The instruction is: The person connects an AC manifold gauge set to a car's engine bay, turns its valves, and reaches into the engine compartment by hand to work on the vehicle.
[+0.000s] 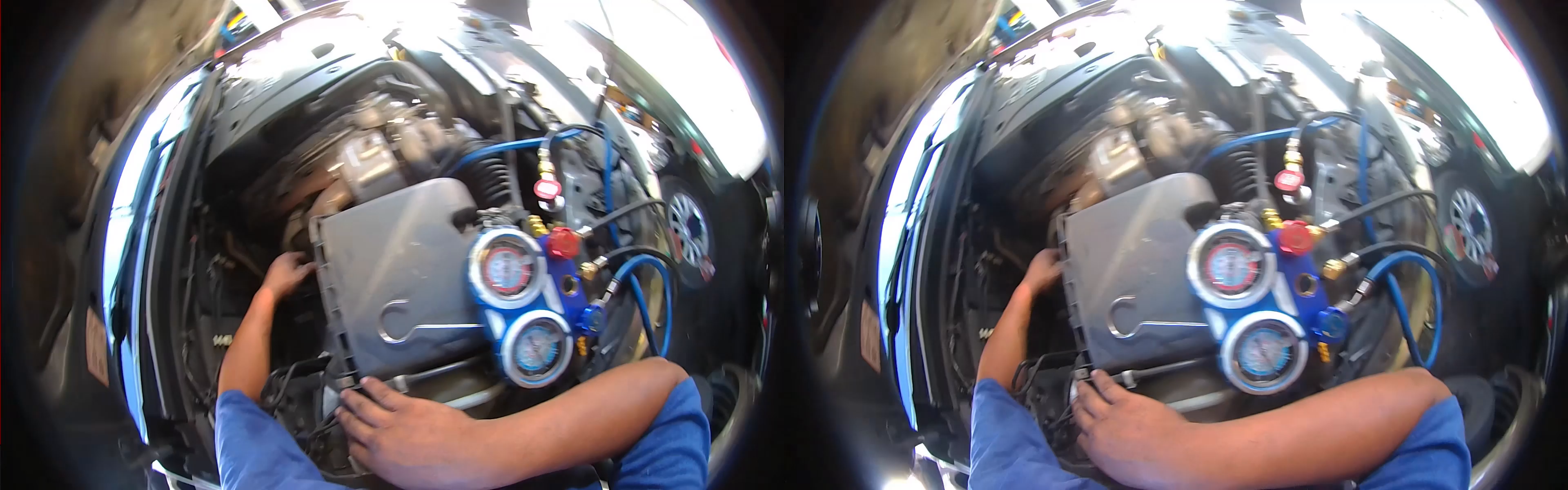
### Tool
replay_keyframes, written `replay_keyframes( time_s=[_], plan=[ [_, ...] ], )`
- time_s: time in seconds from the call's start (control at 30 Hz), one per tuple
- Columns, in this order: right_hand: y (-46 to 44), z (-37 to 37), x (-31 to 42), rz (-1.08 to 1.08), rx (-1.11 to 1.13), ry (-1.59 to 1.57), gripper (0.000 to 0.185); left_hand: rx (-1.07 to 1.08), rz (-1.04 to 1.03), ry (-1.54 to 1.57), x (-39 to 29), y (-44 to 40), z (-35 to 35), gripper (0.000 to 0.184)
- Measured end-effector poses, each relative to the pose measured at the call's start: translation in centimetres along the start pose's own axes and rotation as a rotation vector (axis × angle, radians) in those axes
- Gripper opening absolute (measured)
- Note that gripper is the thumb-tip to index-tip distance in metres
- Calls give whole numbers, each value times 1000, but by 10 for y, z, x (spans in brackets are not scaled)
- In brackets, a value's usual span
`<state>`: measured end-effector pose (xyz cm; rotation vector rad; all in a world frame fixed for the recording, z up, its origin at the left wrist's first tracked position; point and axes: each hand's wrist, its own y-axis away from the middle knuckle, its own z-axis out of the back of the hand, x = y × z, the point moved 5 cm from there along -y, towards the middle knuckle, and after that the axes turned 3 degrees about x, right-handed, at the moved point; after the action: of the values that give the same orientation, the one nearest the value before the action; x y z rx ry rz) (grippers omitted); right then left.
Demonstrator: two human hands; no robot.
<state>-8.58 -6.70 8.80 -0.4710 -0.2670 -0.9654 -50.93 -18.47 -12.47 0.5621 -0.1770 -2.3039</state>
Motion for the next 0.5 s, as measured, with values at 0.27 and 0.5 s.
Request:
replay_keyframes(
  time_s=[0.27, 0.5],
  plan=[
    [-8, 10, 1, 12, 131, -65, 39, -105, 49, 0, -33, 18, 14, 49],
    [-11, 23, 0, 19, 239, -109, 42, -394, 292, -224, 51, 5, 75, 46]
  ],
)
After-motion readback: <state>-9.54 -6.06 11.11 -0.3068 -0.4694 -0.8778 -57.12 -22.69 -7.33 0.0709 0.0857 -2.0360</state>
